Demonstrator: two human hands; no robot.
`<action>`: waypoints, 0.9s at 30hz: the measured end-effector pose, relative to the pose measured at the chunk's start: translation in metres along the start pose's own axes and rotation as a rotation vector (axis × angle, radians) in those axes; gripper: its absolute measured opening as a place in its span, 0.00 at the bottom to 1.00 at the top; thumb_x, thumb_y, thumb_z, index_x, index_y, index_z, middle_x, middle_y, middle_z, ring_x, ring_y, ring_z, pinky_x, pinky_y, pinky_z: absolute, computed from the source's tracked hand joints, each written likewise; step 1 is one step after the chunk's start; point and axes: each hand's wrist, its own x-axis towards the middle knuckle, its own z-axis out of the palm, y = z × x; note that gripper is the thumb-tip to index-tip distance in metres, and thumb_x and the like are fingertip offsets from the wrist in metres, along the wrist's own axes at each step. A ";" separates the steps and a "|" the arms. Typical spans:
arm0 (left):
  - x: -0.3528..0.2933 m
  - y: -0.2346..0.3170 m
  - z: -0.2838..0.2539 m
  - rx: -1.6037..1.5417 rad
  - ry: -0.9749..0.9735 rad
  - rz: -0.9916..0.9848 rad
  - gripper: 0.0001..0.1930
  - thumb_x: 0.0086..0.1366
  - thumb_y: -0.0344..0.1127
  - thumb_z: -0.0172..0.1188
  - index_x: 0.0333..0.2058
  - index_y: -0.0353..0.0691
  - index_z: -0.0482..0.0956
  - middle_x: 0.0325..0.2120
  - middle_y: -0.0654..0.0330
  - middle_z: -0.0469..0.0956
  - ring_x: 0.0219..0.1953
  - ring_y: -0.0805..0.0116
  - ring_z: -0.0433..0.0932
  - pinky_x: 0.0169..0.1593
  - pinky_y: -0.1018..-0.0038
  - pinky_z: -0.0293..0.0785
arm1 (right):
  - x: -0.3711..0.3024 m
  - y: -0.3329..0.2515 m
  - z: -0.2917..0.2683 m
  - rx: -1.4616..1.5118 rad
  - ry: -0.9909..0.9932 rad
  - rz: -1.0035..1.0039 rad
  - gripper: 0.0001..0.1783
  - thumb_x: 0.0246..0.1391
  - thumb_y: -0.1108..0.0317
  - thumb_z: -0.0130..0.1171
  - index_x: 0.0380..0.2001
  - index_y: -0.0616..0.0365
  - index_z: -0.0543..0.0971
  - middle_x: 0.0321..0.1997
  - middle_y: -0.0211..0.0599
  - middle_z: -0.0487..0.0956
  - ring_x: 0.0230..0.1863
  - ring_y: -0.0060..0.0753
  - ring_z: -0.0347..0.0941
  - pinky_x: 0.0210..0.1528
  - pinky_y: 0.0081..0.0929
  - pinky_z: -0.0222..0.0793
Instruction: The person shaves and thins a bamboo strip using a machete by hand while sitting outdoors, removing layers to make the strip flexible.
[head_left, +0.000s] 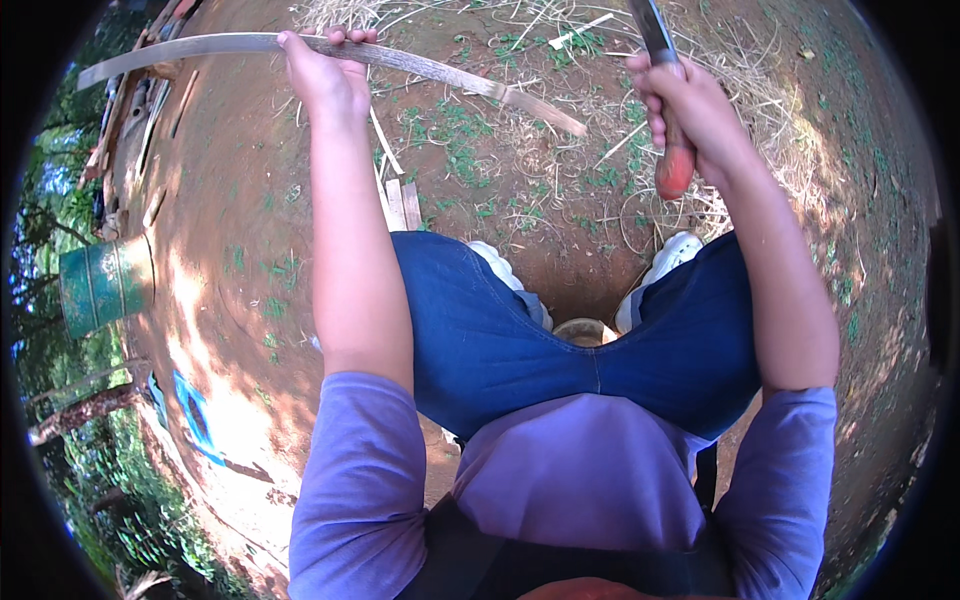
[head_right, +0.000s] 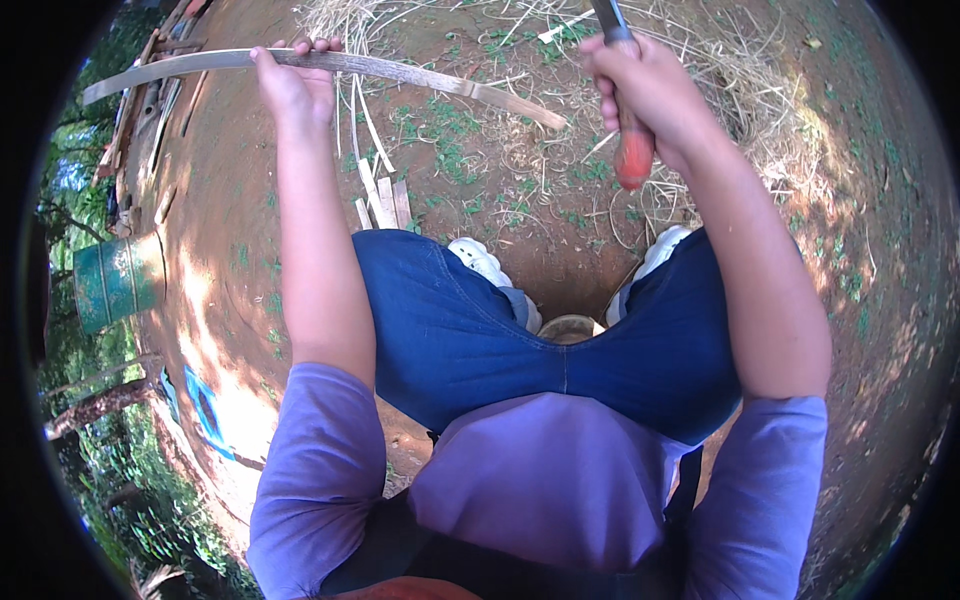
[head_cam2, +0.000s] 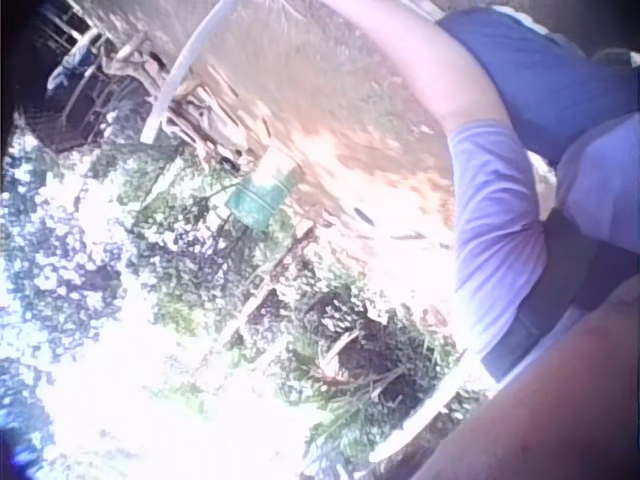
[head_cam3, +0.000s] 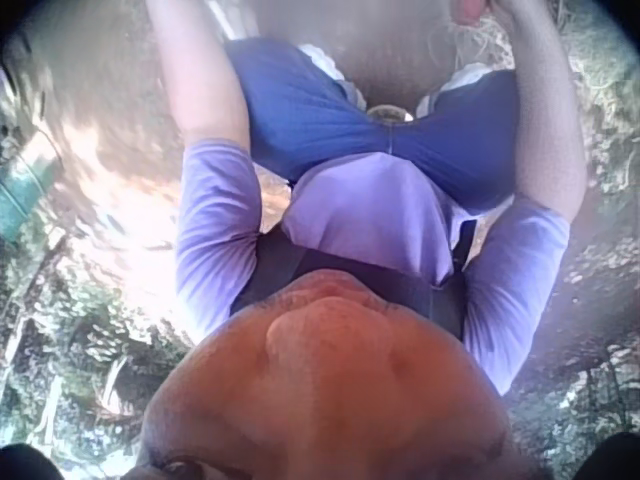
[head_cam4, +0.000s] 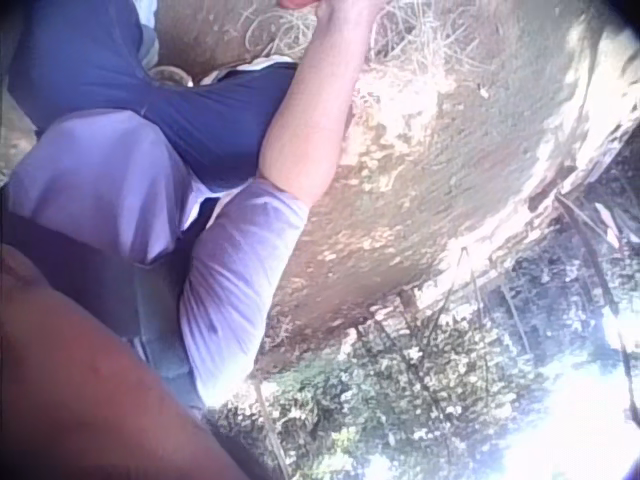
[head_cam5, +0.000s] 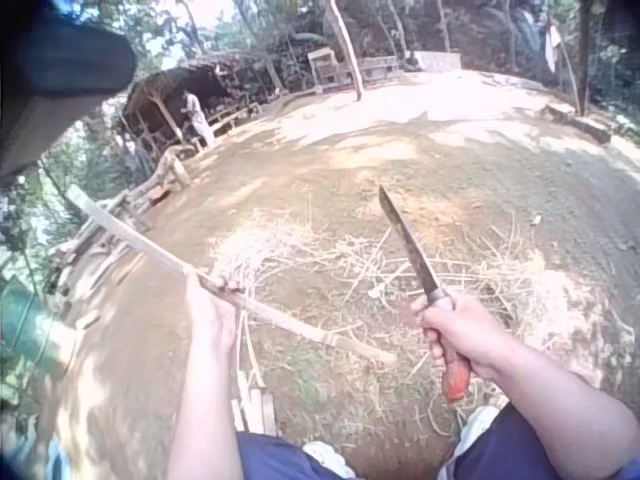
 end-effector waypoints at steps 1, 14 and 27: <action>0.005 0.001 -0.006 -0.052 -0.016 -0.025 0.24 0.81 0.56 0.32 0.54 0.40 0.59 0.30 0.56 0.68 0.32 0.58 0.73 0.47 0.48 0.76 | -0.003 0.006 0.000 0.034 0.003 0.054 0.18 0.61 0.68 0.56 0.54 0.60 0.75 0.26 0.23 0.70 0.23 0.16 0.67 0.25 0.21 0.69; 0.013 -0.008 0.013 -0.334 0.126 -0.176 0.27 0.77 0.62 0.31 0.40 0.42 0.63 0.25 0.61 0.64 0.28 0.64 0.63 0.41 0.58 0.68 | -0.006 0.010 -0.012 -0.103 -0.050 0.048 0.17 0.59 0.68 0.57 0.50 0.61 0.78 0.29 0.25 0.73 0.26 0.18 0.70 0.30 0.22 0.70; 0.010 -0.020 0.031 -0.383 0.100 -0.156 0.31 0.76 0.66 0.26 0.39 0.42 0.63 0.24 0.61 0.64 0.28 0.62 0.63 0.40 0.58 0.67 | -0.019 -0.001 -0.014 -0.040 -0.082 0.106 0.16 0.58 0.69 0.55 0.49 0.61 0.78 0.29 0.26 0.73 0.26 0.19 0.71 0.31 0.22 0.71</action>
